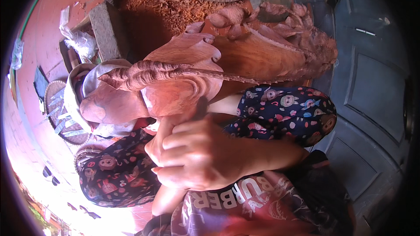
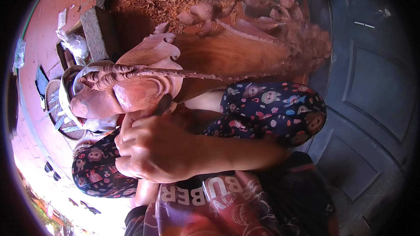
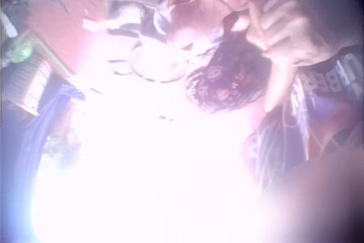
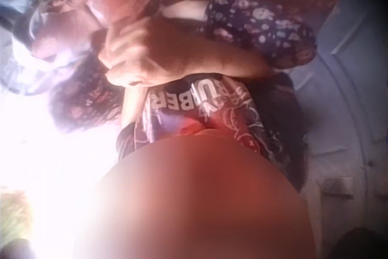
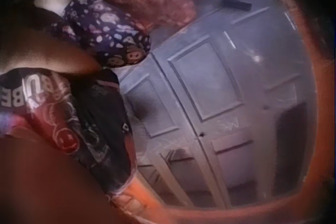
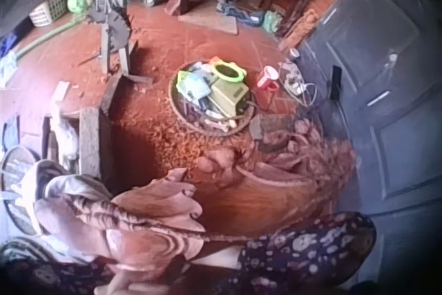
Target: The person carves a wooden sculpture of a horse using a chisel. They hold the sculpture with one hand and use the chisel with the other to shape and smooth the surface, focusing on the neck and body areas.
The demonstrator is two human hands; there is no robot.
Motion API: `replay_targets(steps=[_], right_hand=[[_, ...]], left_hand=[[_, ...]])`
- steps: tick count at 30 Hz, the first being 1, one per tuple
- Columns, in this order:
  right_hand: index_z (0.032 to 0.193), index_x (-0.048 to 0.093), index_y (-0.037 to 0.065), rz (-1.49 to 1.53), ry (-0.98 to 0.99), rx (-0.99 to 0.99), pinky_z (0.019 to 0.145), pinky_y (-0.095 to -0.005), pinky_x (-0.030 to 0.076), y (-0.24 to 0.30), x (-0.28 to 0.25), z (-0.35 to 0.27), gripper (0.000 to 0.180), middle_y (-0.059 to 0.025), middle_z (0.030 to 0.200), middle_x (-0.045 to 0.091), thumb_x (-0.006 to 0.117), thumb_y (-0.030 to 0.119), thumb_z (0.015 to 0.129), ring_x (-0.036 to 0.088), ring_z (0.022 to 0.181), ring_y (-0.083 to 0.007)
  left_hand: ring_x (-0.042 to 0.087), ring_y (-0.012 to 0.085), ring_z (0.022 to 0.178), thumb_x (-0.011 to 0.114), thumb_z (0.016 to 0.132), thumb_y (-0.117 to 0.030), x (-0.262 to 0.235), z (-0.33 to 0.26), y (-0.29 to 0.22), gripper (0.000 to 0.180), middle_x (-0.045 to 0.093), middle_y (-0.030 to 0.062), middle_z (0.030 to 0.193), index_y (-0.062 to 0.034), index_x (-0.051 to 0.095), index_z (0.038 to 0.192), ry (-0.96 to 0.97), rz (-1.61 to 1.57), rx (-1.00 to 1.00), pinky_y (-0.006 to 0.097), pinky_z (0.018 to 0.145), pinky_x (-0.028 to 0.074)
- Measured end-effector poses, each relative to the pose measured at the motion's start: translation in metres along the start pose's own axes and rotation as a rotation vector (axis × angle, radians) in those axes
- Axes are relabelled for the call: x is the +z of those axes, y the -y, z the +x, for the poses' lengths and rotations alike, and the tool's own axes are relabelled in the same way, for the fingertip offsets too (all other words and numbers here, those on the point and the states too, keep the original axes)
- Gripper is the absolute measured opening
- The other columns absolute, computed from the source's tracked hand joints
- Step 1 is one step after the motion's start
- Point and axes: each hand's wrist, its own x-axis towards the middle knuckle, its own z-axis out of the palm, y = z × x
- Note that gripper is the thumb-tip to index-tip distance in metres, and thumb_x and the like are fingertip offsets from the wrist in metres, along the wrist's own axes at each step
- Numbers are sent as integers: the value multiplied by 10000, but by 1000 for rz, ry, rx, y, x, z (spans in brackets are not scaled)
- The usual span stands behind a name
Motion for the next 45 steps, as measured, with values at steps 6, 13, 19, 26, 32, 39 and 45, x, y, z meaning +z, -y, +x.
replay_targets(steps=[6, 13, 19, 26, 32, 39, 45], right_hand=[[698, 574, 81, 69, 61, -6, 618, -334, 462, 0, -2, -7, 186, -18, 731, 532, 699, 203, 758, 547, 708, -168], [627, 504, 87, 147, -46, 92, 654, -362, 386, 35, -72, -34, 493, -44, 806, 452, 716, 465, 863, 461, 741, -212], [1069, 713, 8, -192, -79, 377, 719, -316, 503, 58, -99, -46, 473, -118, 907, 663, 596, 454, 962, 633, 786, -210], [956, 726, -31, -606, 29, 204, 790, -353, 575, 17, -85, -32, 178, -146, 925, 725, 727, 38, 791, 729, 892, -287], [901, 711, -52, -663, 42, 172, 987, -471, 510, -5, -73, -29, 160, -163, 861, 676, 709, 78, 808, 709, 928, -351], [910, 695, -35, -697, 91, 157, 939, -449, 550, -11, -71, -22, 142, -142, 845, 676, 702, -8, 771, 703, 803, -307], [913, 697, -24, -670, 109, 189, 895, -413, 571, -7, -76, -11, 165, -140, 871, 690, 717, -22, 749, 701, 787, -279]], left_hand=[[674, 194, 658, 789, 700, -83, -14, -1, 2, 295, 670, 57, 783, -31, 668, 964, 12, -51, 125, 302, 565, 528], [672, 200, 627, 751, 706, -50, -30, -13, -42, 276, 659, 64, 761, -15, 668, 967, 312, -82, 410, 306, 527, 525], [688, 158, 740, 806, 847, -144, 2, -39, -39, 330, 700, 91, 900, -8, 583, 1048, 195, -733, -114, 275, 653, 553], [458, 222, 1331, 529, 1009, -482, 34, -28, -33, 709, 464, 123, 1443, -12, 308, 1493, 641, -1859, -564, 388, 1132, 330], [440, 208, 1356, 531, 1029, -377, 40, -8, -23, 575, 467, 116, 1421, -11, 360, 1438, 412, -2094, -693, 388, 1150, 341], [434, 191, 1356, 509, 1041, -354, 44, -6, -18, 499, 481, 103, 1403, -22, 407, 1399, 355, -2229, -606, 377, 1166, 325], [421, 199, 1374, 490, 1045, -377, 42, -2, -21, 508, 471, 109, 1425, -31, 403, 1407, 399, -2237, -556, 384, 1175, 310]])
